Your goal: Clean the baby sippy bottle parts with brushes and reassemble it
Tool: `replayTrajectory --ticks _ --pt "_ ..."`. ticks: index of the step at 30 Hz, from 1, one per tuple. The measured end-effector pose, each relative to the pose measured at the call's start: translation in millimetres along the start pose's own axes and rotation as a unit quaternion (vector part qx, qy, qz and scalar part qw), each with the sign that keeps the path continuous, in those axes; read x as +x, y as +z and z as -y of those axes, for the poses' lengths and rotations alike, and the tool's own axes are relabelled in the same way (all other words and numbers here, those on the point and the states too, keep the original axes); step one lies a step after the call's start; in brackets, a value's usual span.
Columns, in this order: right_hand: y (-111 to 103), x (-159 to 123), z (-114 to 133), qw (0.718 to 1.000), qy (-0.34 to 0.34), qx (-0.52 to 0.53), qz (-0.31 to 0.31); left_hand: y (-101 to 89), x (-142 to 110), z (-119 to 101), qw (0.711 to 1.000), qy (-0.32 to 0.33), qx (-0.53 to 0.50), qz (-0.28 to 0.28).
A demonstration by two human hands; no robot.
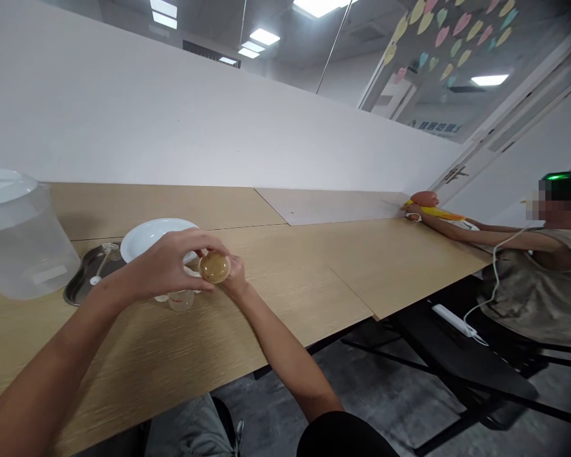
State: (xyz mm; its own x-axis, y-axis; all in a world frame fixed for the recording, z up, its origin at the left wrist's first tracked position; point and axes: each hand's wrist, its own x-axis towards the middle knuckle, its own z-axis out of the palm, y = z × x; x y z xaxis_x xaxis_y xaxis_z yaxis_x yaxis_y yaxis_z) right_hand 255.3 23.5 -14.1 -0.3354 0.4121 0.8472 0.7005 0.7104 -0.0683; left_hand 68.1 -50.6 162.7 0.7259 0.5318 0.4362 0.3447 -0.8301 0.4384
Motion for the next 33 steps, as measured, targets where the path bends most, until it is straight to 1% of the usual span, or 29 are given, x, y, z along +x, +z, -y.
replayTrajectory --ticks 2,3,7,10,13,16,19,21,23,25,28,31,33 --pt "2 -1 -2 0.999 -0.035 -0.018 -0.016 0.2 0 0 1.0 -0.006 0.014 -0.024" --pt "3 -1 -2 0.999 -0.04 -0.021 -0.017 0.9 1 0 0.999 -0.008 0.022 -0.031" --pt "4 -3 -3 0.999 -0.042 -0.028 -0.014 7.3 3 -3 0.997 -0.015 0.063 -0.052" --pt "5 -4 -3 0.998 -0.042 -0.028 -0.031 13.6 4 -4 0.992 -0.039 0.092 -0.077" --pt "7 -6 -3 0.998 -0.04 -0.036 -0.025 16.2 4 -4 0.988 -0.06 0.112 -0.091" --pt "9 -8 -4 0.997 -0.053 -0.045 -0.025 13.8 4 -4 0.989 -0.036 0.117 -0.083" --pt "10 -8 -6 0.995 -0.068 -0.063 -0.039 10.2 2 -5 0.993 0.002 0.106 -0.056" --pt "7 -7 -5 0.994 -0.073 -0.067 -0.054 8.5 0 -5 0.994 0.009 0.097 -0.039" --pt "3 -6 -2 0.992 -0.077 -0.062 -0.075 6.5 -2 -4 0.995 0.001 0.093 -0.025" --pt "-2 -3 3 0.992 -0.073 -0.056 -0.088 2.1 -4 -1 0.995 -0.015 0.092 -0.022" --pt "-8 2 12 0.994 -0.045 -0.064 -0.072 -12.2 -9 5 0.993 -0.056 0.097 -0.046" --pt "-11 6 17 0.994 -0.019 -0.076 -0.071 -34.6 -18 7 0.978 -0.145 0.114 -0.101" --pt "-11 7 18 0.994 -0.004 -0.078 -0.08 -50.9 -25 8 0.954 -0.216 0.147 -0.145"
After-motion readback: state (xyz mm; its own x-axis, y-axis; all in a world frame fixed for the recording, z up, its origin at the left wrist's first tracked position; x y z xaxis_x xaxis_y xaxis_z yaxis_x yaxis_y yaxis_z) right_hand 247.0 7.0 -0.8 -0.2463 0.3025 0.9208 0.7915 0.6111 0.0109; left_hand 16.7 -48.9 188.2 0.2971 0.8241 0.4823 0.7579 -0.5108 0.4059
